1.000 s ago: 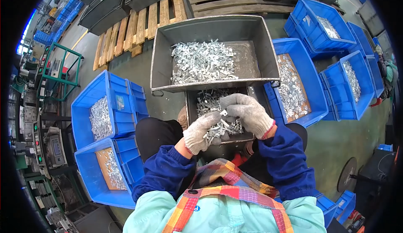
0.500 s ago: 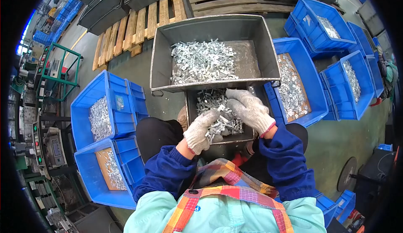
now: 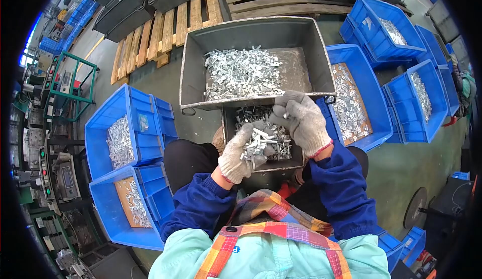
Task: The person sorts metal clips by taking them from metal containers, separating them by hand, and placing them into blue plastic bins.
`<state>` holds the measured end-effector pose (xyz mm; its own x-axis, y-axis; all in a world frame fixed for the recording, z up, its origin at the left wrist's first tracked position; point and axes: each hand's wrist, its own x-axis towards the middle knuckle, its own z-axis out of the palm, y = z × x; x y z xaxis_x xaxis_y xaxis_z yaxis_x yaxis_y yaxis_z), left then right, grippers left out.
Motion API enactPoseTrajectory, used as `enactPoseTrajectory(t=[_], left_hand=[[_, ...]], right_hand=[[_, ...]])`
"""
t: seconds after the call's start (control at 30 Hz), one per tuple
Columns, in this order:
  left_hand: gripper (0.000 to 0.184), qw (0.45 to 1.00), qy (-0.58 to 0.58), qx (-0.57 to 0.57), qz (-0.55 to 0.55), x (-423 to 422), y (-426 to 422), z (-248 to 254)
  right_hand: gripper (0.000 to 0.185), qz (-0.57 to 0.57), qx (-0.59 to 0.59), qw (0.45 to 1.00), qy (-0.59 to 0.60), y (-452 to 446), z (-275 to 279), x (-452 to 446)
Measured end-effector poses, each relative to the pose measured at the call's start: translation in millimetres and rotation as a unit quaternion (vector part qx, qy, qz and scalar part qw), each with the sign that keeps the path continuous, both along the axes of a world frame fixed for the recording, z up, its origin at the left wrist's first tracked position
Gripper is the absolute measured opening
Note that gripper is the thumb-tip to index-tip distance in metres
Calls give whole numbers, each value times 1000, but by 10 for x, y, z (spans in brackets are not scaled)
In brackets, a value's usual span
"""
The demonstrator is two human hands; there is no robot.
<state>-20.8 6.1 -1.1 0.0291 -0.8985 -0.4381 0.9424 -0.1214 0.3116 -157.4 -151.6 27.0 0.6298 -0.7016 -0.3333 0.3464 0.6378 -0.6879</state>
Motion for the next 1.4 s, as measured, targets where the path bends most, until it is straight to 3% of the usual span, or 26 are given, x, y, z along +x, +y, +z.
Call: enactPoseTrajectory(t=[0.03, 0.07, 0.13, 0.2, 0.27, 0.37, 0.47, 0.57, 0.7, 0.8, 0.9, 1.0, 1.17, 1.4], left_hand=[[47, 1000, -2, 12, 14, -8, -5, 63], [47, 1000, -9, 10, 20, -11, -8, 75], [47, 999, -23, 6, 33, -13, -13, 80], [49, 1000, -11, -11, 7, 16, -2, -31], [50, 1000, -21, -11, 0, 10, 27, -129], [49, 999, -27, -25, -14, -1, 27, -128], [48, 999, -21, -27, 5, -11, 7, -114], [47, 999, 9, -36, -30, 43, 26, -150], [44, 999, -42, 17, -28, -9, -4, -96], [40, 996, -61, 50, -37, -10, -27, -57], [40, 998, -32, 49, -39, 18, 7, -119], [41, 998, -14, 31, -45, 42, 26, -112], [40, 998, -40, 40, -16, 25, 0, -72], [39, 986, -145, 64, -60, -1, 5, 8]], right_hand=[[26, 28, -22, 997, 71, -3, -7, -12], [28, 92, -116, 980, 135, 10, 20, -37], [32, 214, -297, 894, 256, 64, 235, -57], [31, 304, -400, 831, 240, 104, 279, -17], [29, 275, -520, 763, 270, 148, 184, -11], [30, 260, -451, 802, 292, 118, 55, -39], [29, 213, -229, 918, 244, 157, -12, -57], [28, 208, -143, 940, 228, 156, 5, -57], [28, 206, -97, 946, 231, 164, 21, -68], [29, 180, -183, 940, 225, 183, -37, -51], [27, 121, -472, 837, 250, 170, -129, -45], [29, 199, -385, 872, 229, 132, -21, -63], [26, 217, -421, 858, 201, 62, 23, -91], [28, 264, -417, 836, 239, -15, 72, -100]])
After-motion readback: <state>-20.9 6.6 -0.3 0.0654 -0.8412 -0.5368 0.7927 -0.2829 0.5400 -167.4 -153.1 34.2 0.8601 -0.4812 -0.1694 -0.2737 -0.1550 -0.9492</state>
